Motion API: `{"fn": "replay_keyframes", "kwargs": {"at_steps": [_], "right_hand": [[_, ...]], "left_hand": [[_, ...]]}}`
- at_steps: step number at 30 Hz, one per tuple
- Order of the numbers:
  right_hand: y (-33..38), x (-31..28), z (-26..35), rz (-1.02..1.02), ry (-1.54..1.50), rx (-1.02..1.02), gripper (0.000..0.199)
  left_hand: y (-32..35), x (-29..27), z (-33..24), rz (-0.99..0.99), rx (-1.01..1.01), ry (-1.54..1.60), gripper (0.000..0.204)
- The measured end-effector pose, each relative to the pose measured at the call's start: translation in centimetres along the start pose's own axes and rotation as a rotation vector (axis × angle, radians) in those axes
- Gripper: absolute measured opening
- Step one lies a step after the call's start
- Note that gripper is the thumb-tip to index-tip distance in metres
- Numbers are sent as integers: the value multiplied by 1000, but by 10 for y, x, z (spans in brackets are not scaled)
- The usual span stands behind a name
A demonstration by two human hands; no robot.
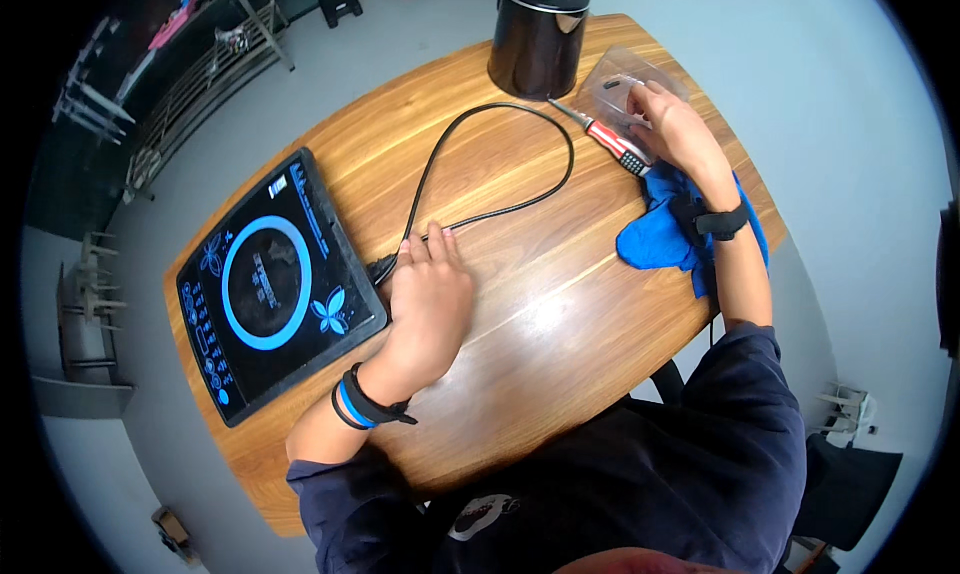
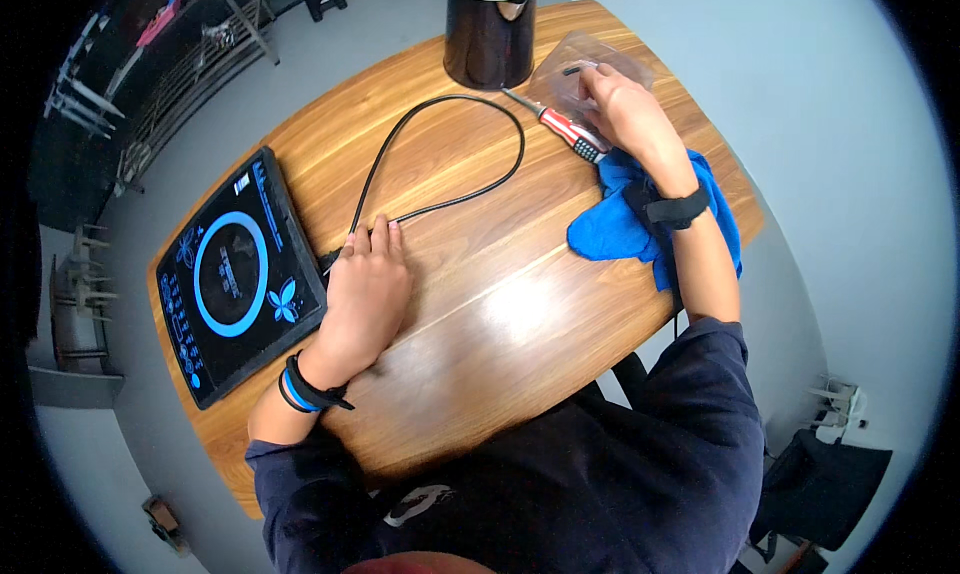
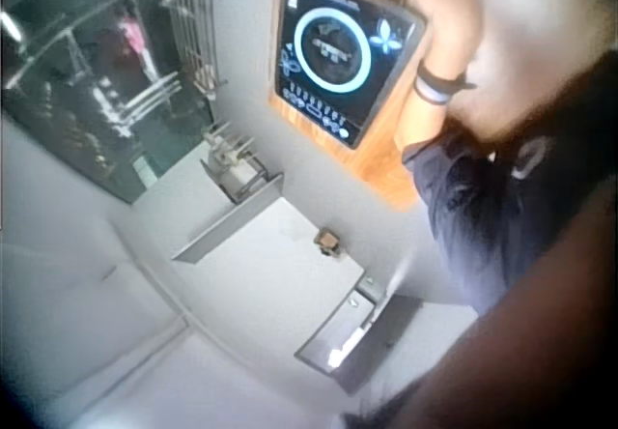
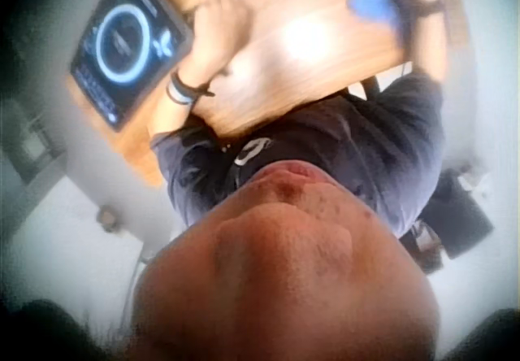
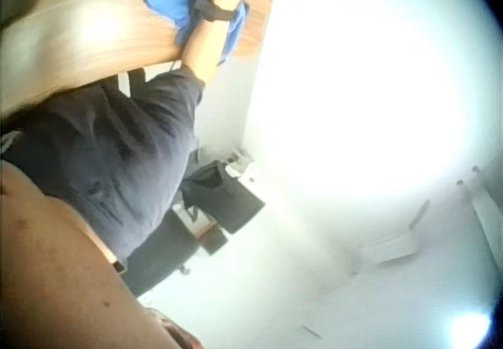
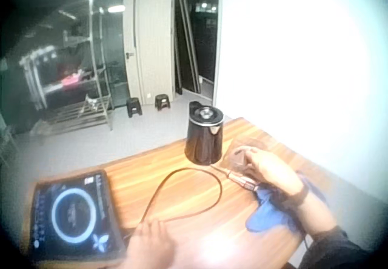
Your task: The person uses a screwdriver to remove screws from the underside of a black induction cooktop, then flips it over to reveal the control panel. They place a stainless steel kettle on the cooktop and wipe its lid with a blue cloth.
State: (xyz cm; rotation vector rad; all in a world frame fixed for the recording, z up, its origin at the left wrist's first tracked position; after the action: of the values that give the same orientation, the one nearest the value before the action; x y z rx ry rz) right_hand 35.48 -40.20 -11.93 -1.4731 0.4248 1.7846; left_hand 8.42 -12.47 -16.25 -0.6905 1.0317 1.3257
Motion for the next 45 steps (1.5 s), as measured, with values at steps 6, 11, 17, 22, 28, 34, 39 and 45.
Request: {"fn": "replay_keyframes", "kwargs": {"at_steps": [6, 11, 17, 22, 28, 34, 39, 45], "right_hand": [[4, 3, -45, 23, 76, 47, 27], [5, 0, -73, 49, 120, 170, 26], [-4, -11, -79, 121, 109, 287, 30], [-14, -24, -54, -125, 154, -39, 48], [-67, -37, 22, -314, -75, -145, 61], [-145, -13, 24, -165, -13, -247, 114], [-164, 0, 31, -261, -14, -248, 83], [-167, -1, 38, -278, -24, -190, 65]], "left_hand": [[-11, -7, 3, -37, -25, 11, 51], [-25, 0, 7, -39, -97, 22, 42], [-34, -1, 10, 0, -162, 6, 41], [-48, -9, 16, 78, -224, 69, 35], [-53, -1, 21, 82, -246, 45, 30], [-58, -9, 34, 68, -262, 53, 21], [-65, -4, 46, 106, -282, 121, 22], [-59, -6, 47, 122, -232, 223, 32]]}}
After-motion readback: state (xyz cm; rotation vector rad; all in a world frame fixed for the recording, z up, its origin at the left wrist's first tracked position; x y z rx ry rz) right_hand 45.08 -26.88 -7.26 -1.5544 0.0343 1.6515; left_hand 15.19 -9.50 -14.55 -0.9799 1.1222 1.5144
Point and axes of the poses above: each hand's wrist, its own y-axis away from the middle knuckle, its own x-axis out of the palm, z = x × y, the point moved 4 cm from there along -y, towards the middle knuckle, and after that the axes turned 5 degrees about -y, right-handed, at the moved point
